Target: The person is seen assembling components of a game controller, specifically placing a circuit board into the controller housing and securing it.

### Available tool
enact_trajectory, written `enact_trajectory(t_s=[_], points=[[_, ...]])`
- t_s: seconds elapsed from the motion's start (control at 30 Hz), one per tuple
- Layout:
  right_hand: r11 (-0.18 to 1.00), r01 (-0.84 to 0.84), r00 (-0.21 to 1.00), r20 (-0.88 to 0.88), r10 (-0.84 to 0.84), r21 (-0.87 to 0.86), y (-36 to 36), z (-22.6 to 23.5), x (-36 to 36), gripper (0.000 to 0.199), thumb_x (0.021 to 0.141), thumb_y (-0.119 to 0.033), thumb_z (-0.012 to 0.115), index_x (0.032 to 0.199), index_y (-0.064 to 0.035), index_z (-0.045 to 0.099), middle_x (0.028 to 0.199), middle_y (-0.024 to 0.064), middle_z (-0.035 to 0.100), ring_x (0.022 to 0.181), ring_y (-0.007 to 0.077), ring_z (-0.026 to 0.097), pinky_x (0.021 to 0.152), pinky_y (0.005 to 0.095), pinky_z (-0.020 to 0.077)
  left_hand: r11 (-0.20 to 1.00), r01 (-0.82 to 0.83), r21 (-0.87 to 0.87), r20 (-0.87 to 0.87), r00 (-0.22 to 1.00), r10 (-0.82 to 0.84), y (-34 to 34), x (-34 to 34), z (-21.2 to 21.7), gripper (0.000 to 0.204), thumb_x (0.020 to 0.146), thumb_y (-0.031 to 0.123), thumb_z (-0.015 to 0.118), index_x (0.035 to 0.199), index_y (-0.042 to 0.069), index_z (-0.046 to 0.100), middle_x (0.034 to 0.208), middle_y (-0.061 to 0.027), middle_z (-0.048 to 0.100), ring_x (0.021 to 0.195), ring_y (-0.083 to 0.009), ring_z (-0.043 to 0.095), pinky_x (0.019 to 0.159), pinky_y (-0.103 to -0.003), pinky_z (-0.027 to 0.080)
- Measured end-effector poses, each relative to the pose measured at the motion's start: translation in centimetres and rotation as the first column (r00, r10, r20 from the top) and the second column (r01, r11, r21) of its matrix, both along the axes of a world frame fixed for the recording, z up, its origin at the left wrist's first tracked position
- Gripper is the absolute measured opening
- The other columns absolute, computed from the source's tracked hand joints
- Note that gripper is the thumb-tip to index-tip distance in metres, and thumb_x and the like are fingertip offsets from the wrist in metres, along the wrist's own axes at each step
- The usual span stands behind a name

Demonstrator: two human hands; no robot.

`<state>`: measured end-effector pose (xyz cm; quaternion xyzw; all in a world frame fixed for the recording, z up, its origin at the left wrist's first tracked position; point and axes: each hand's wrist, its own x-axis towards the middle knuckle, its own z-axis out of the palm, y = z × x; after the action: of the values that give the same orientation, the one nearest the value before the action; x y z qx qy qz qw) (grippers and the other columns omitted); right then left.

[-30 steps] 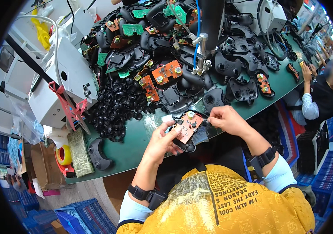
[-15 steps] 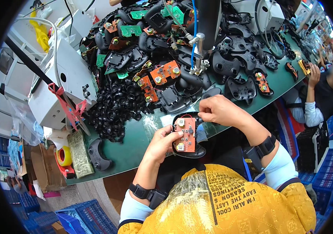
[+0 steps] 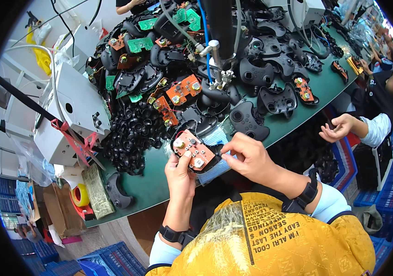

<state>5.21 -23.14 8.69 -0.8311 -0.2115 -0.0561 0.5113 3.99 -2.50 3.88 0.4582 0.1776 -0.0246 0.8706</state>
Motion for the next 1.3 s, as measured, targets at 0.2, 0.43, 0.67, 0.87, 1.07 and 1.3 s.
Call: enact_trajectory(t_s=[0.2,0.43,0.67,0.87,1.07,1.3], points=[[0.995,0.081,0.992,0.103,-0.076,-0.053,-0.7,-0.8,0.3,0.014,0.081,-0.008,0.072,0.092,-0.0040,0.065,0.083,0.0105,0.058,0.068,0.0273,0.065,0.058,0.0375,0.0525,0.973,-0.048,0.226,0.118,0.993,0.021,-2.1,0.6,3.0,0.027,0.092,0.002,0.067,0.118,0.002,0.060,0.105,-0.0052,0.069,0.084,-0.0090,0.067,0.067,-0.021,0.054],[0.966,0.225,0.903,0.400,-0.158,-0.125,-4.2,-0.6,0.4,0.015,0.079,-0.006,0.073,0.090,-0.0058,0.063,0.085,0.0075,0.054,0.070,0.0274,0.064,0.058,0.0368,0.0527,0.895,0.031,0.445,0.220,0.965,-0.143,-6.1,2.5,5.6,0.019,0.091,0.001,0.069,0.107,0.002,0.059,0.104,-0.0050,0.069,0.090,-0.0082,0.064,0.083,-0.024,0.051],[0.958,0.282,0.896,0.340,-0.285,0.061,-9.9,0.2,0.4,0.014,0.078,-0.003,0.072,0.084,-0.0054,0.060,0.083,0.0084,0.054,0.071,0.0284,0.064,0.057,0.0384,0.0508,0.771,0.024,0.637,0.380,0.860,-0.341,-13.3,4.2,8.2,0.019,0.089,0.002,0.071,0.098,0.001,0.055,0.091,-0.0018,0.068,0.081,-0.0043,0.060,0.073,-0.020,0.048],[0.842,0.403,0.881,0.098,-0.463,0.359,-14.5,1.2,-0.8,0.010,0.082,-0.002,0.068,0.090,-0.0023,0.061,0.087,0.0114,0.060,0.068,0.0248,0.063,0.061,0.0349,0.0515,0.926,0.170,0.337,0.288,0.918,-0.273,-18.1,6.6,8.8,0.012,0.095,0.009,0.066,0.106,0.005,0.062,0.094,-0.0028,0.069,0.073,-0.0080,0.066,0.055,-0.022,0.054],[0.800,0.495,0.802,0.176,-0.571,0.339,-16.5,-0.5,-1.7,0.010,0.084,-0.002,0.067,0.094,-0.0040,0.063,0.082,0.0123,0.059,0.065,0.0280,0.063,0.060,0.0372,0.0511,0.939,0.105,0.329,0.292,0.934,-0.207,-18.5,6.6,9.1,0.018,0.095,0.005,0.064,0.113,0.005,0.061,0.097,-0.0015,0.068,0.073,-0.0071,0.064,0.058,-0.020,0.052],[0.882,0.446,0.886,0.215,-0.411,-0.154,-13.0,-8.6,2.4,0.007,0.086,-0.012,0.068,0.090,-0.0076,0.066,0.086,0.0099,0.066,0.075,0.0329,0.068,0.066,0.0431,0.0552,0.934,-0.101,0.342,0.512,0.854,-0.095,-11.9,4.5,13.0,0.025,0.094,0.000,0.062,0.119,0.000,0.060,0.111,-0.0089,0.069,0.096,-0.0170,0.069,0.085,-0.032,0.058]])
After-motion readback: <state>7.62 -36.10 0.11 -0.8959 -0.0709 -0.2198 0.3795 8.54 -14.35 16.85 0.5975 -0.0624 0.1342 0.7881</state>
